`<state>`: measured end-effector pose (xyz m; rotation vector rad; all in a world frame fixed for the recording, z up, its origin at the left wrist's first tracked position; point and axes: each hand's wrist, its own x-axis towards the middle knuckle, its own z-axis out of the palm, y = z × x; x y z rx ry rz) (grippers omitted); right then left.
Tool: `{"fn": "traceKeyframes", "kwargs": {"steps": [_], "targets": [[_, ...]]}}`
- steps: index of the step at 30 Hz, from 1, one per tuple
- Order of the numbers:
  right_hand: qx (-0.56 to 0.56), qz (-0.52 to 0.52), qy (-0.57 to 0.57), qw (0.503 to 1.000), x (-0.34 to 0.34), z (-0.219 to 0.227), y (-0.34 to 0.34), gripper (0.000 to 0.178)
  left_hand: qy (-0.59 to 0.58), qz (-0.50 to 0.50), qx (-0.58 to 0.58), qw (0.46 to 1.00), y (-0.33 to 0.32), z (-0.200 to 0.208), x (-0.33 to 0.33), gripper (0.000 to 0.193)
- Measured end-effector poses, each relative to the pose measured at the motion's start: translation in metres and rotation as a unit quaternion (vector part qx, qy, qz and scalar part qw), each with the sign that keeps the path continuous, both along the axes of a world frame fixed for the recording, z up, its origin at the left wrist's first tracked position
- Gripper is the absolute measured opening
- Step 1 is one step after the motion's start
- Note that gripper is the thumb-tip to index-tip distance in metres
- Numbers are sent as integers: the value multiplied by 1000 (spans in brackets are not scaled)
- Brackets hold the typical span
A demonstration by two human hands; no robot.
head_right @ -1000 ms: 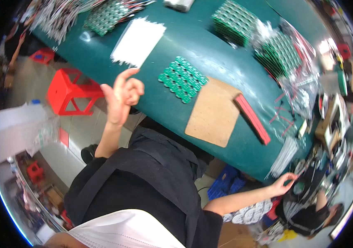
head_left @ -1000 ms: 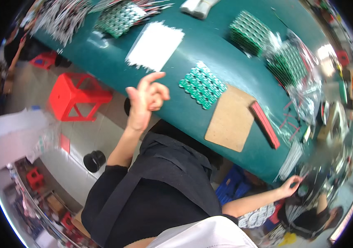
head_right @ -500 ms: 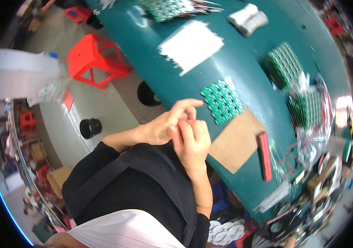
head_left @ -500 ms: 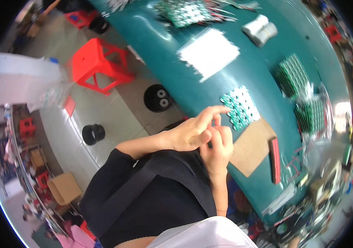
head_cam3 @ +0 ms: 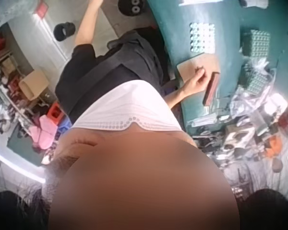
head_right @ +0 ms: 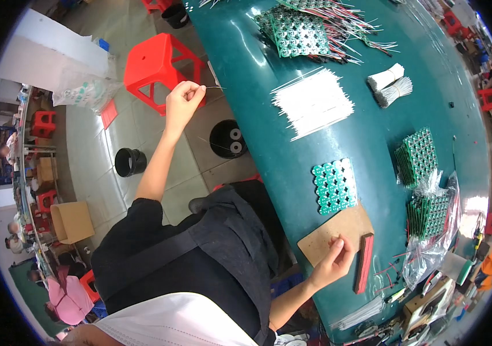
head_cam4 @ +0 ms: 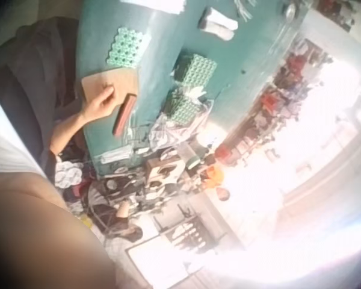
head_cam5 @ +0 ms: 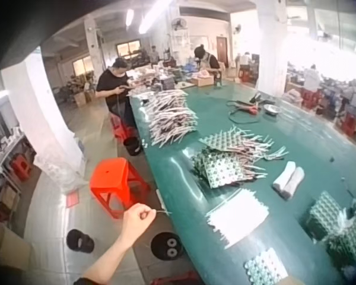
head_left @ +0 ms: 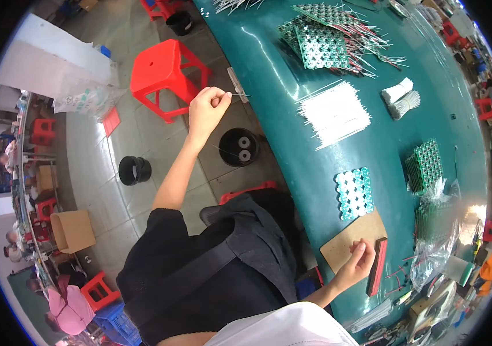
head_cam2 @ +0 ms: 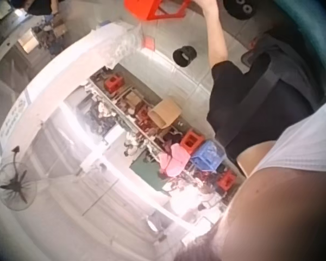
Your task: The person is soldering individual wires onto a grid of small green printed circuit boards (PCBs) and then organizing the completed units.
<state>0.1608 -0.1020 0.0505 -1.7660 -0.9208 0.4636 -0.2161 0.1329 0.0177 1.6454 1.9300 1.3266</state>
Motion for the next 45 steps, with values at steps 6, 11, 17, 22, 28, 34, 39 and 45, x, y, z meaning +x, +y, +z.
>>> {"fn": "traceKeyframes", "kwargs": {"steps": [6, 11, 17, 22, 28, 34, 39, 45], "targets": [[-6, -63, -14, 998, 12, -1, -23, 14, 69, 17, 60, 996, 1, 2, -3, 20], [-1, -77, -14, 997, 14, -1, -24, 15, 91, 18, 53, 994, 1, 6, -3, 22], [8, -64, -17, 998, 10, -2, -19, 14, 108, -4, 14, 994, 9, 1, 5, 20], [2, -84, 7, 996, 8, -4, -20, 13, 111, -34, 34, 993, 13, -7, 6, 15], [25, -75, 8, 997, 10, -5, -21, 14, 139, -11, 17, 990, 8, 2, 5, 18], [14, -83, 6, 996, 10, -6, -22, 13, 147, -13, 20, 989, 9, 11, 11, 20], [1, -119, -19, 993, 14, -3, -34, 10, 163, -99, 49, 980, 19, -11, 23, 16], [23, -94, -65, 993, 12, -7, -16, 10, 95, -167, -34, 981, 34, -40, -24, 26]]}}
